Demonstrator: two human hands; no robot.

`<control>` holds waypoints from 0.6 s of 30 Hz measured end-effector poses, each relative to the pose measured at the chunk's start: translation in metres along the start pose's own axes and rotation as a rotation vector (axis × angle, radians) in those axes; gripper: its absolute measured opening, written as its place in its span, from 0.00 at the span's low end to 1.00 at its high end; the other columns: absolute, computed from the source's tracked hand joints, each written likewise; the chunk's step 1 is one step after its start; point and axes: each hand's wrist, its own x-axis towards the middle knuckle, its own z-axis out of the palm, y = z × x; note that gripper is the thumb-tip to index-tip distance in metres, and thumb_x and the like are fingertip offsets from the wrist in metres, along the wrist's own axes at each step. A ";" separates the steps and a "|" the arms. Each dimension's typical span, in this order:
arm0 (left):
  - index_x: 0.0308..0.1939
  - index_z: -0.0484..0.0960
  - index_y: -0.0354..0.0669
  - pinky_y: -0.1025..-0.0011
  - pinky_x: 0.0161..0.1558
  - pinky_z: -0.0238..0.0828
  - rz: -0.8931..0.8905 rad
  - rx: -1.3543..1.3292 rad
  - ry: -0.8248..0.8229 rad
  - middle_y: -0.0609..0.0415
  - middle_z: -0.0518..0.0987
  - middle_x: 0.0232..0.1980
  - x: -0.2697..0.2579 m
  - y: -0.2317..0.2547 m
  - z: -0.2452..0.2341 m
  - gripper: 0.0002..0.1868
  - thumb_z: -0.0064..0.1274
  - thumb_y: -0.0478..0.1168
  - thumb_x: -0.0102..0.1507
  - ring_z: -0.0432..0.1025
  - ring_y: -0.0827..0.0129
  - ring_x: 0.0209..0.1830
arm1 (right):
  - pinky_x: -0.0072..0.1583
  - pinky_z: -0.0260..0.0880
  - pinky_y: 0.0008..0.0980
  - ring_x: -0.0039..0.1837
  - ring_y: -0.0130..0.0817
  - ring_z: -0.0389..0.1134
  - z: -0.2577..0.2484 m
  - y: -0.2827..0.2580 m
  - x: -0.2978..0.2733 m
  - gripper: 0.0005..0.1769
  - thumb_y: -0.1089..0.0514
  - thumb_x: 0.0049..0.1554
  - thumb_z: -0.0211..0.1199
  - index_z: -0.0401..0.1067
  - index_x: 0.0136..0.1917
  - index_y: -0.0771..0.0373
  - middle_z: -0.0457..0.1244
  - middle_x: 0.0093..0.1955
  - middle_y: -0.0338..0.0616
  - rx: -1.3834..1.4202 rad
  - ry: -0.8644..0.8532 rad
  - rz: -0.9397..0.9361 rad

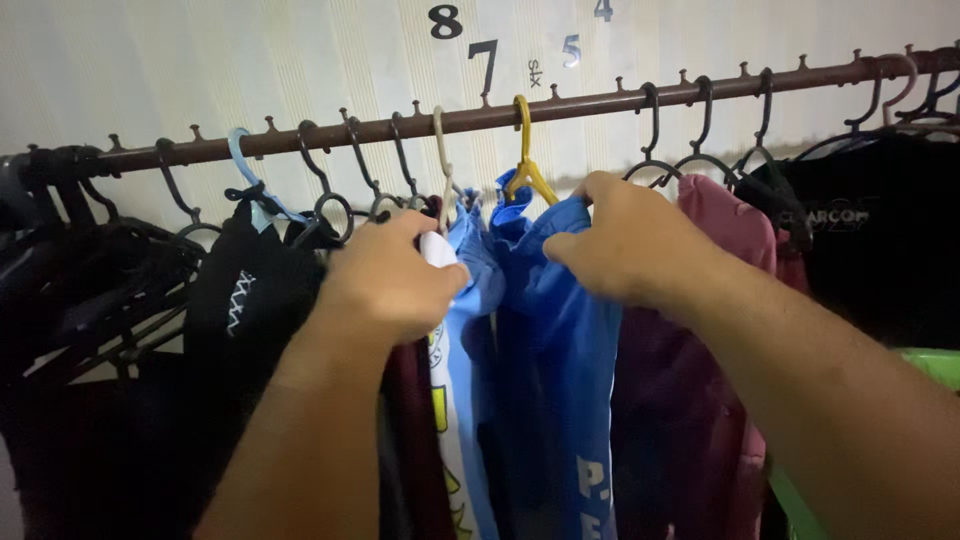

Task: The person removes several garments from a clothing rack, places them into a green laundry basket, and then returns them to the rack. The person handles shirts and pants on hangers, moving them aside to access other items and then re-hanging them in sequence.

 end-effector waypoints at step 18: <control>0.63 0.70 0.55 0.63 0.55 0.70 -0.036 -0.197 -0.090 0.47 0.79 0.53 -0.004 -0.008 0.005 0.31 0.55 0.54 0.56 0.75 0.57 0.53 | 0.53 0.68 0.50 0.51 0.60 0.68 -0.002 -0.004 0.001 0.17 0.53 0.52 0.59 0.71 0.49 0.67 0.66 0.46 0.64 -0.047 0.138 -0.062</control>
